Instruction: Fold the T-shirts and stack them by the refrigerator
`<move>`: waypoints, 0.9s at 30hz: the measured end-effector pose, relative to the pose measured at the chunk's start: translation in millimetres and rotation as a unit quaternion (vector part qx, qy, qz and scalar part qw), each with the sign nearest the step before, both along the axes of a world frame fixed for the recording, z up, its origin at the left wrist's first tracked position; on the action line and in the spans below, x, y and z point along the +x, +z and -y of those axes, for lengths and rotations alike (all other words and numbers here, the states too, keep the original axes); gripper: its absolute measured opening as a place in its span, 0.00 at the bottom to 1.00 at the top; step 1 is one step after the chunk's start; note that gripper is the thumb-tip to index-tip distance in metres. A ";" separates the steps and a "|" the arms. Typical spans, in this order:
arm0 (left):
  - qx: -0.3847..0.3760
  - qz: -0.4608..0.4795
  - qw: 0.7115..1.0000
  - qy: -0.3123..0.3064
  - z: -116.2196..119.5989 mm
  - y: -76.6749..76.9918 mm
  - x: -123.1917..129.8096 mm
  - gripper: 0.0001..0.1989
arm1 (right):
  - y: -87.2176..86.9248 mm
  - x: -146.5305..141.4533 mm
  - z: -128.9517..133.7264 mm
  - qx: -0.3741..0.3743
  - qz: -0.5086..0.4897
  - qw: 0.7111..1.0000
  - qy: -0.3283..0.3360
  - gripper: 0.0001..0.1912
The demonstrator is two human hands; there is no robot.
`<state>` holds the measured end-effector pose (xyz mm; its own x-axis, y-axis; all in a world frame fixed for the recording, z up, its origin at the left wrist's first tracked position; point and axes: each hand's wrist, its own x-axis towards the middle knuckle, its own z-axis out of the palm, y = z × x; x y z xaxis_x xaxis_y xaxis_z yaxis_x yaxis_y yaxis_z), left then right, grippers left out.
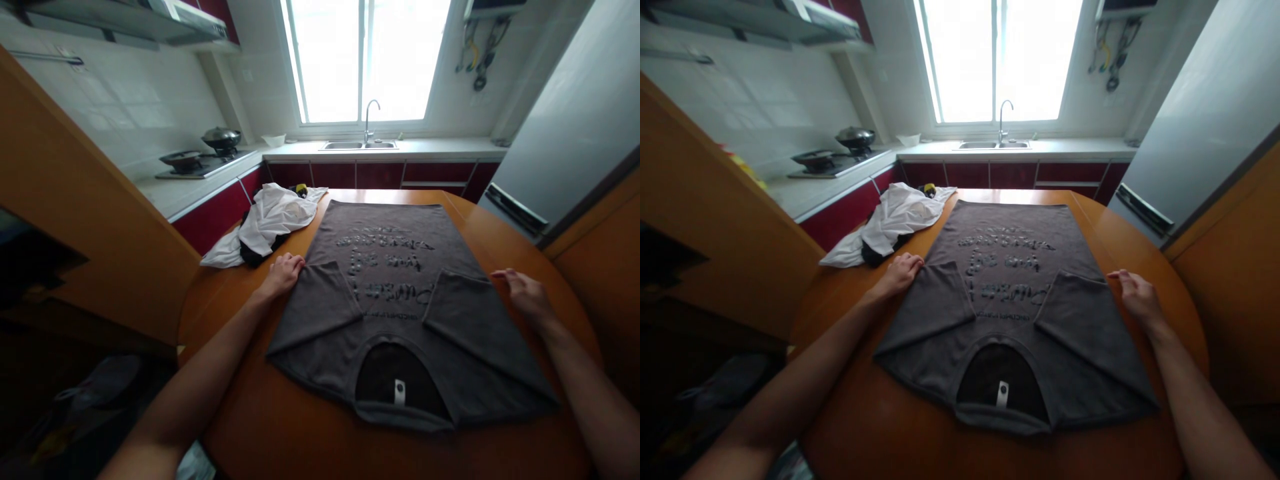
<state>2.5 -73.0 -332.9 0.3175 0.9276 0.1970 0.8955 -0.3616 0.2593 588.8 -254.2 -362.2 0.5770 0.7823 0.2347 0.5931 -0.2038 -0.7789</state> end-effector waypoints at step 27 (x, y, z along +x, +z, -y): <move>0.048 0.081 0.995 -0.036 13.0 11.8 10.2 0.18 | -6.2 4.5 -1.5 0.007 -0.005 1.000 0.001 0.22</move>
